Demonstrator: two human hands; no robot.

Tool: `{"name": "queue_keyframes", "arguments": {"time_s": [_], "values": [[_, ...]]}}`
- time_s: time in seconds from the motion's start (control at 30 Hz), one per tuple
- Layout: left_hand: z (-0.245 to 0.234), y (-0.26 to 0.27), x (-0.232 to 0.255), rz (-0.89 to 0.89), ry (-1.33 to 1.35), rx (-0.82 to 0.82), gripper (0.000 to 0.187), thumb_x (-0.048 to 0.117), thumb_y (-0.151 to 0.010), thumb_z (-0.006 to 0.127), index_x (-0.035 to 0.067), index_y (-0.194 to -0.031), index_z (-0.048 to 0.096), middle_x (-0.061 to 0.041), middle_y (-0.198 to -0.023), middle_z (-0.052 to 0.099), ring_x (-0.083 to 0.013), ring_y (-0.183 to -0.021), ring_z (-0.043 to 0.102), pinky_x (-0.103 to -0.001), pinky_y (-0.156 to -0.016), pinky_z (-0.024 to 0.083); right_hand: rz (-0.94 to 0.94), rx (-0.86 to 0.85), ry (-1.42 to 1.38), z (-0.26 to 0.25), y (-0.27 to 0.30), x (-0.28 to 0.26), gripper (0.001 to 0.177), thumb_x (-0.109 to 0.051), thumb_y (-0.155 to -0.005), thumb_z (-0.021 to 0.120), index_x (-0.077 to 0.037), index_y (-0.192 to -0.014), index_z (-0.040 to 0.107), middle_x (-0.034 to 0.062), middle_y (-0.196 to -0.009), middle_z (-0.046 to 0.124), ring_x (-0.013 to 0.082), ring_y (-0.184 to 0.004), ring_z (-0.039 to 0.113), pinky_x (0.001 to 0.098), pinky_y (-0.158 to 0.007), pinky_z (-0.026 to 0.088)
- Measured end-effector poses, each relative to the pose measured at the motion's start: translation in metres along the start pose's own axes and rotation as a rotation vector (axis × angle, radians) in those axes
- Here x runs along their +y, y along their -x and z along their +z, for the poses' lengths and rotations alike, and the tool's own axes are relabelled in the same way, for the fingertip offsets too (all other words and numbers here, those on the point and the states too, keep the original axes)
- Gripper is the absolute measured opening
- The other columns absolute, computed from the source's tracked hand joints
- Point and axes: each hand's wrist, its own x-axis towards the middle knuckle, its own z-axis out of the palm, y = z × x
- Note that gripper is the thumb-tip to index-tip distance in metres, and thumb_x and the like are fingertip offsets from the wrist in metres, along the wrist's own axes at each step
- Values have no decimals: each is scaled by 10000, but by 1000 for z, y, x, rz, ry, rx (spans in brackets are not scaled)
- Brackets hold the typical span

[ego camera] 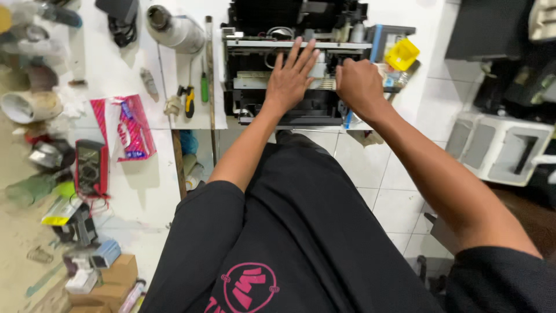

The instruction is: The person uses a screwdriver to manipulate internal components of a disassembled printer on a workbench. They also pick up a yellow plastic part, examine it, and place it back down while continuing to work on the device.

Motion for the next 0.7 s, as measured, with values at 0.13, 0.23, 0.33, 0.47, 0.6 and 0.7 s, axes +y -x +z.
{"name": "queue_keyframes", "arguments": {"time_s": [0.13,0.23,0.33,0.47,0.6,0.7], "values": [[1,-2,-1,6,-115,95,823,581,-1243,639,207,-1801,162,-36,-1808,-16,-326,-1651,0,-537,-1218,431,119,-80,-130,-20,-29,9,568,-208,-1223,548,-7,-692,589,138,-609,564,304,-552,593,469,-521,559],[-6,-4,1,-12,-37,-62,779,580,-1226,535,211,-1791,147,-14,-1804,-44,-306,-1643,-53,-589,-1209,421,155,-374,5,-49,-43,18,526,-370,-1129,580,110,-956,706,348,-936,734,495,-909,699,589,-768,598],[-9,-6,3,-18,3,-118,749,538,-1221,520,205,-1785,156,-8,-1803,-29,-308,-1642,-34,-609,-1201,416,55,-448,-9,-83,-30,4,280,113,-953,672,58,-1211,578,282,-1309,511,381,-843,664,493,-767,649],[-7,-7,4,-41,40,-106,771,525,-1193,577,203,-1775,187,-1,-1804,2,-305,-1644,-21,-632,-1191,431,-259,-421,674,-72,-31,8,137,-78,-1132,588,-69,-1110,723,-8,-734,692,167,-580,670,326,-468,564],[-6,-6,5,-35,31,-83,777,538,-1178,587,207,-1770,208,-6,-1804,21,-307,-1648,2,-628,-1155,470,-474,-278,775,-64,-26,27,225,-122,-1161,580,-162,-969,690,-55,-751,710,103,-544,678,280,-417,504],[-8,-7,4,-48,43,-103,760,542,-1185,552,193,-1769,213,-4,-1809,23,-304,-1651,6,-605,-1160,466,-566,-391,654,-38,-38,42,355,-283,-1246,485,-150,-916,497,-85,-629,342,51,-486,303,222,-363,349]]}}
